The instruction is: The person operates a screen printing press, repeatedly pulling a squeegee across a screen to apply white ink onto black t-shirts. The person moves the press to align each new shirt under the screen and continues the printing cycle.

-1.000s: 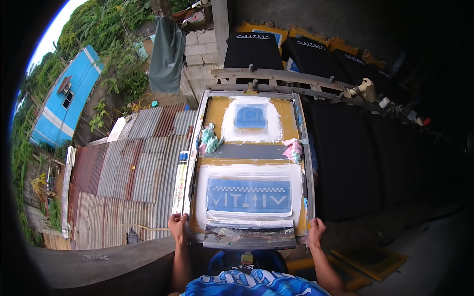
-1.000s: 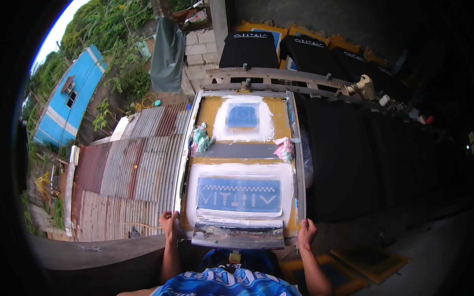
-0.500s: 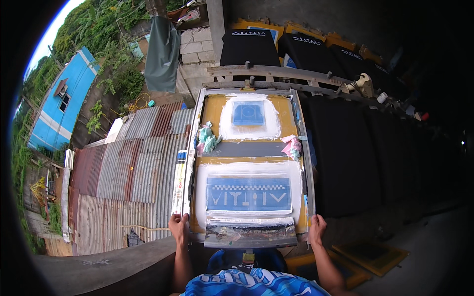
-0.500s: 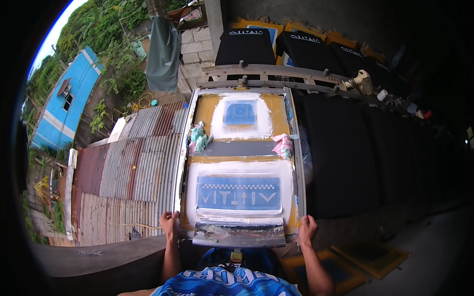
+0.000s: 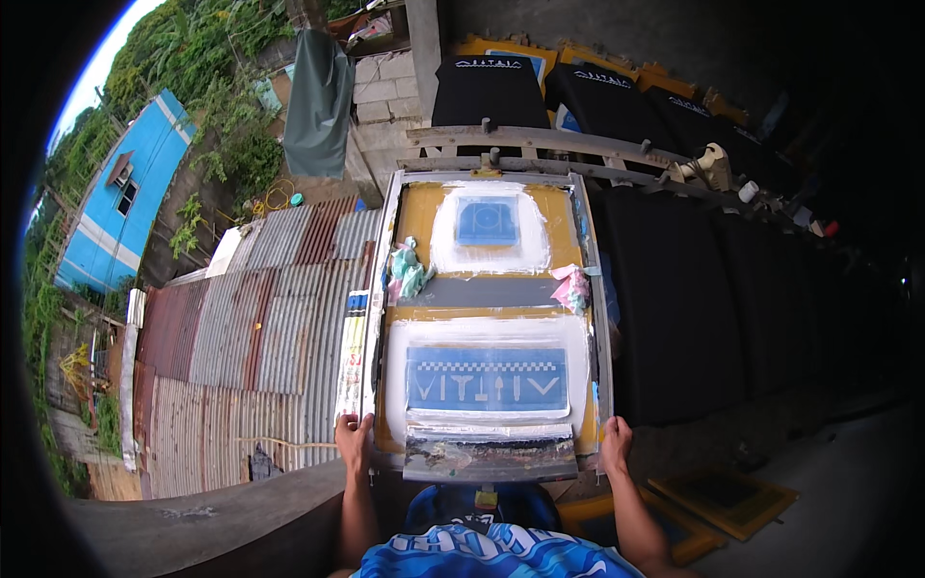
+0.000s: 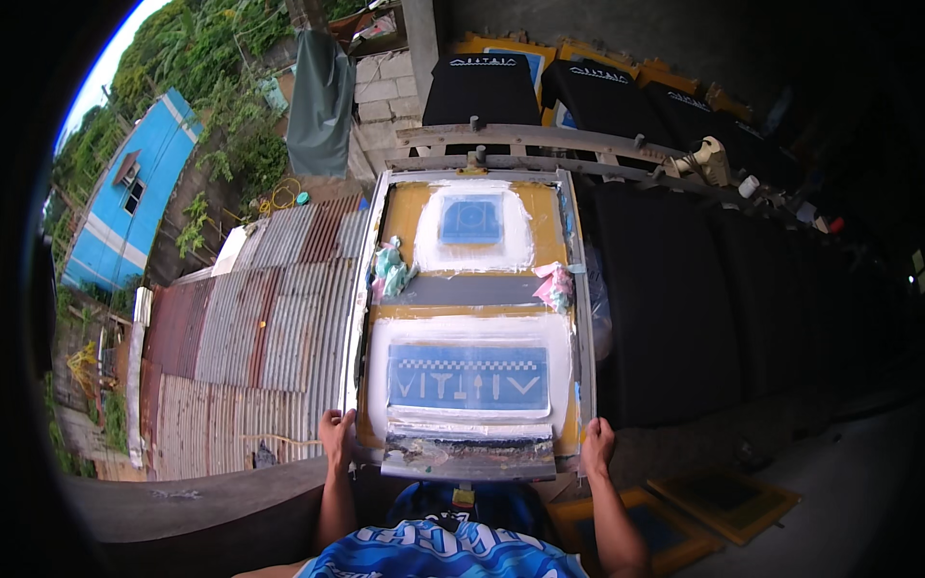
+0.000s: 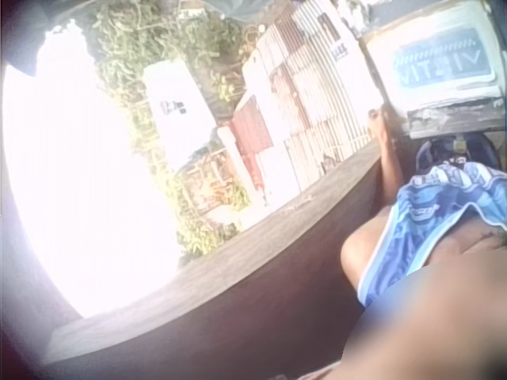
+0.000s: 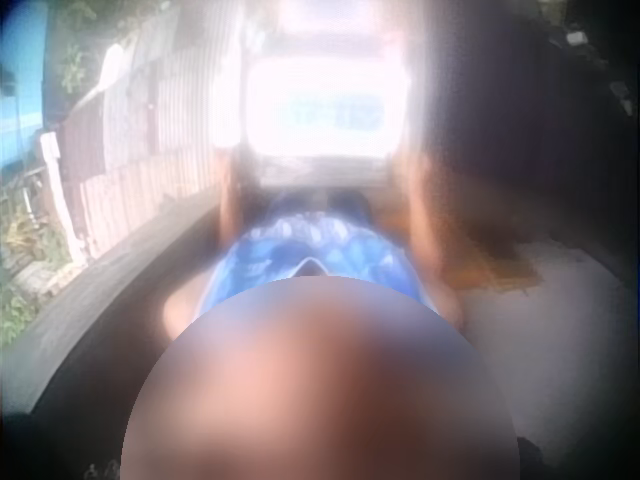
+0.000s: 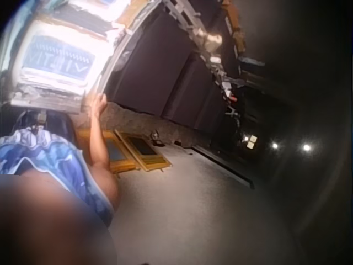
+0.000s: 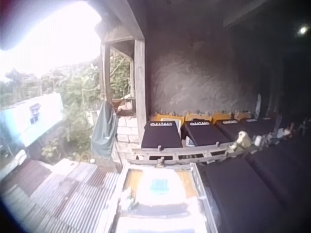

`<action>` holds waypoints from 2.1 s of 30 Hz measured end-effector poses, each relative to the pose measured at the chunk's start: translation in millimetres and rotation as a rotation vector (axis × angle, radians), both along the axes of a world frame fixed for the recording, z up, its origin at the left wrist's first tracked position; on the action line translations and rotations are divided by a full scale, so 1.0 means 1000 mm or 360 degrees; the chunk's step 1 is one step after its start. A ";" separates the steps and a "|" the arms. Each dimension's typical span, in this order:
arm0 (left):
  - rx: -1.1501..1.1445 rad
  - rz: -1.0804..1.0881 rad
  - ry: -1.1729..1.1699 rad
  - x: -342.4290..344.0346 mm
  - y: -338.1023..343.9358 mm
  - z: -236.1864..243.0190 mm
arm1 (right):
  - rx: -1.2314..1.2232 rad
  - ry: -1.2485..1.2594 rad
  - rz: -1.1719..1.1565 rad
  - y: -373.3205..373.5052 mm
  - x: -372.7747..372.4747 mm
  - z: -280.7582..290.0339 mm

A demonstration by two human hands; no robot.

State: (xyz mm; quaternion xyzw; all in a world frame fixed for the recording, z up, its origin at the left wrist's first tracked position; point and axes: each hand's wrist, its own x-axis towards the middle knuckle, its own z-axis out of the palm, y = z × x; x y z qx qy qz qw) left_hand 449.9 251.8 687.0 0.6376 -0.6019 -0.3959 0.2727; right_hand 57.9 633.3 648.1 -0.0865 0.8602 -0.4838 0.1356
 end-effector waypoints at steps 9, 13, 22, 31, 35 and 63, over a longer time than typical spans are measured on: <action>-0.0084 -0.0181 -0.0324 0.002 -0.002 0.002 | 0.0312 -0.0151 0.0379 -0.002 -0.030 0.004; -0.0157 -0.0287 -0.0443 0.020 -0.002 0.006 | 0.0346 -0.0145 0.0513 -0.005 -0.030 0.011; 0.0000 -0.0206 -0.0350 0.045 -0.001 0.000 | 0.0351 -0.0108 0.0582 -0.004 -0.012 0.023; 0.0037 -0.0268 -0.0456 0.024 0.002 0.008 | 0.0276 -0.0033 0.0489 0.018 0.000 0.024; 0.0036 -0.0145 -0.0428 0.017 0.011 0.007 | 0.0229 0.0146 0.0462 0.019 -0.005 0.024; 0.0171 0.0040 -0.0112 0.008 0.014 -0.003 | 0.0388 0.0859 0.0296 -0.027 0.005 0.056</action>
